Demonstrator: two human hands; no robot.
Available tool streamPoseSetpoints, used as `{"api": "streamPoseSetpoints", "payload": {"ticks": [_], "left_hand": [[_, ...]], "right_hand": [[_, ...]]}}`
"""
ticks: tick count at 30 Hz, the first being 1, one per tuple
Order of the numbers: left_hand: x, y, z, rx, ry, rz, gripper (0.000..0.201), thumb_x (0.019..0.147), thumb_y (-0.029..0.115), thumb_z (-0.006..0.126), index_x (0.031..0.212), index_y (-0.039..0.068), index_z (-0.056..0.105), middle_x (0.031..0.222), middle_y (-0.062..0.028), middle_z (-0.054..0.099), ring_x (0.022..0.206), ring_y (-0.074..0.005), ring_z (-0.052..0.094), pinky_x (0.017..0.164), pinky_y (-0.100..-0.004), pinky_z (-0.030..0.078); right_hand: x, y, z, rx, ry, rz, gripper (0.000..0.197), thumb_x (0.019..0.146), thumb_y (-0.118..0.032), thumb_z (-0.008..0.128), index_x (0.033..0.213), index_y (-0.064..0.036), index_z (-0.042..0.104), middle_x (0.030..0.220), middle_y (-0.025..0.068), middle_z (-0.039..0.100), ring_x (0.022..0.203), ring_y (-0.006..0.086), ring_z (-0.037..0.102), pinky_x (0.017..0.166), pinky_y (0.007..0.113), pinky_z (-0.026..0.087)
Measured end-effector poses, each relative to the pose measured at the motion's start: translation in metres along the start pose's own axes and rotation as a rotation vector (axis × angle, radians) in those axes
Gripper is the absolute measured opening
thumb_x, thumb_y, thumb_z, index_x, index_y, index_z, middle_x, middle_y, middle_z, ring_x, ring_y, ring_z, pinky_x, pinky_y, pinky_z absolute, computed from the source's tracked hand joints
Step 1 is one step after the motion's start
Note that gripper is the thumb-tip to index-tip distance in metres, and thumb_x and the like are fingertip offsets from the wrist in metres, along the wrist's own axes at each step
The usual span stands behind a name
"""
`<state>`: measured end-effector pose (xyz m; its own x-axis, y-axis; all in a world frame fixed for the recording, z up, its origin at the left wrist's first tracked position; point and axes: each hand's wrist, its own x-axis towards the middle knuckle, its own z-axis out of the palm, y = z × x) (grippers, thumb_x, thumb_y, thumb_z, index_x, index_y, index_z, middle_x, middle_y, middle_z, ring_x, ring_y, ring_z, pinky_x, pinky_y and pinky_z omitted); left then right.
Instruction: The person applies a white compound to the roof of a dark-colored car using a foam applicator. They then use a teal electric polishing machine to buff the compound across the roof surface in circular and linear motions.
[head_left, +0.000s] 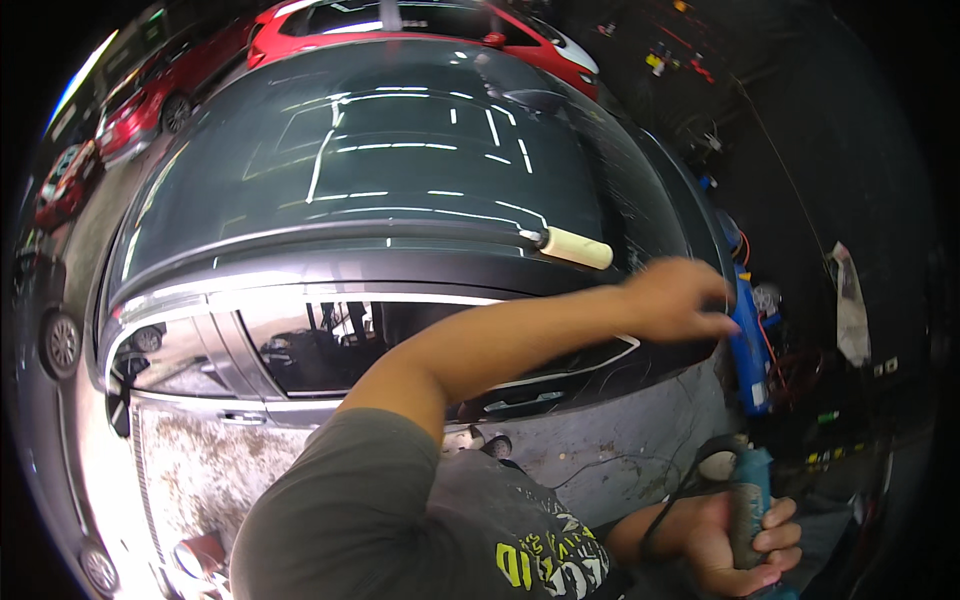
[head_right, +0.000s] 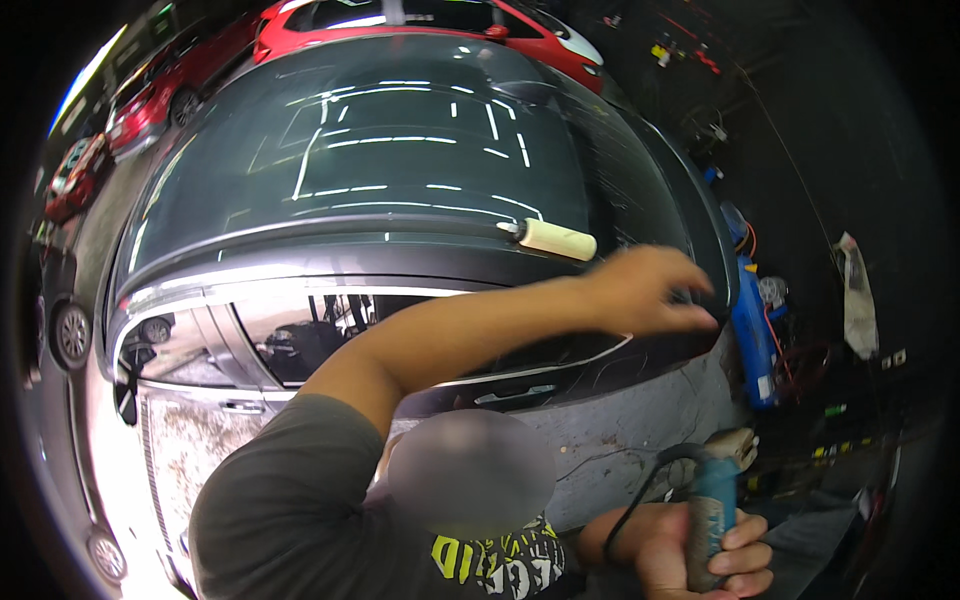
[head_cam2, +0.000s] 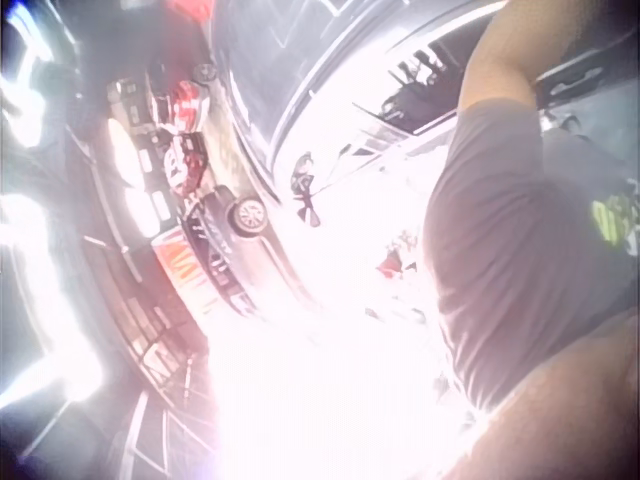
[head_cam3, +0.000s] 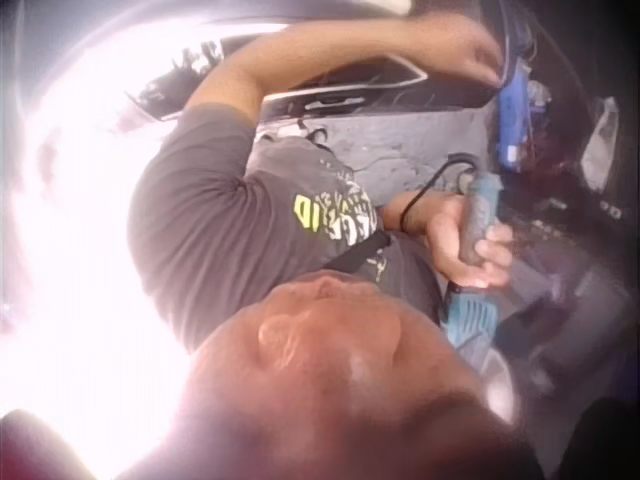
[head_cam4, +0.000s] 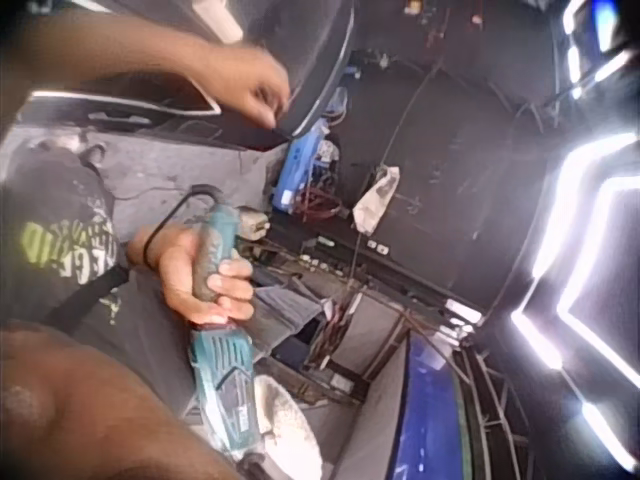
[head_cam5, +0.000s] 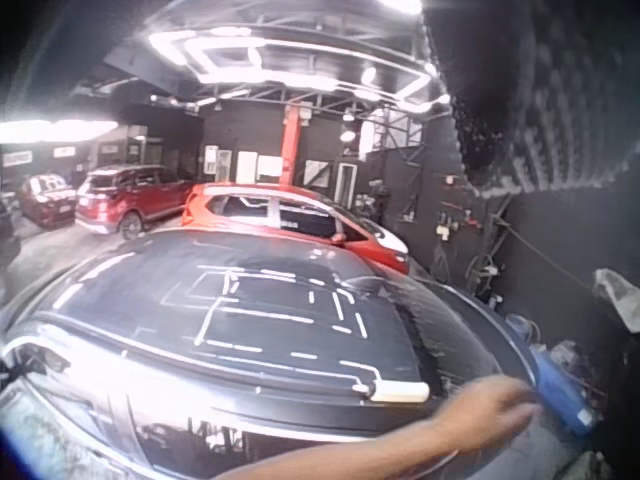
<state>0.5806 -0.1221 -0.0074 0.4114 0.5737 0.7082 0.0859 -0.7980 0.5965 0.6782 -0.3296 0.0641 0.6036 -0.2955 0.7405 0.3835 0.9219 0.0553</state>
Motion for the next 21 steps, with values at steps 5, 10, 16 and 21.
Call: {"api": "streamPoseSetpoints", "payload": {"ticks": [5,10,16,21], "left_hand": [[0.036,0.131,-0.021,-0.348,-0.304,0.293,0.061,0.090,0.057,0.085,0.117,0.002,0.079,0.113,-0.0140,0.080,0.103,-0.0296,0.079,0.084,-0.0409,0.063],[0.038,0.186,-0.044,-0.746,-0.498,0.028,0.100,0.080,0.063,0.091,0.142,-0.011,0.063,0.133,-0.0223,0.074,0.118,-0.0331,0.075,0.099,-0.0401,0.062],[0.040,0.187,-0.051,-0.578,-0.137,0.117,0.111,0.072,0.057,0.097,0.148,-0.010,0.052,0.140,-0.0275,0.068,0.126,-0.0366,0.070,0.106,-0.0420,0.058],[-0.001,0.140,-0.097,-1.116,0.322,-0.275,0.088,0.076,0.028,0.100,0.144,-0.002,0.053,0.119,-0.0155,0.068,0.101,-0.0227,0.071,0.087,-0.0398,0.063]], "right_hand": [[-0.026,-0.021,-0.014,0.022,-0.079,0.491,0.025,0.093,-0.023,0.067,0.093,-0.0091,0.046,0.078,0.0012,0.039,0.073,0.0138,0.040,0.076,0.032,0.035],[-0.032,-0.038,-0.012,0.152,-0.346,0.860,0.022,0.096,-0.020,0.063,0.101,-0.0054,0.046,0.079,0.0034,0.041,0.073,0.0139,0.043,0.074,0.030,0.038],[-0.023,-0.042,-0.001,0.109,-0.635,1.066,0.039,0.095,-0.008,0.061,0.125,0.0129,0.046,0.084,0.0063,0.043,0.060,0.0124,0.046,0.057,0.027,0.043],[-0.024,-0.006,-0.018,0.195,-0.897,1.485,0.052,0.096,-0.016,0.074,0.133,0.0083,0.048,0.094,0.0153,0.063,0.061,0.0161,0.059,0.053,0.030,0.051]]}}
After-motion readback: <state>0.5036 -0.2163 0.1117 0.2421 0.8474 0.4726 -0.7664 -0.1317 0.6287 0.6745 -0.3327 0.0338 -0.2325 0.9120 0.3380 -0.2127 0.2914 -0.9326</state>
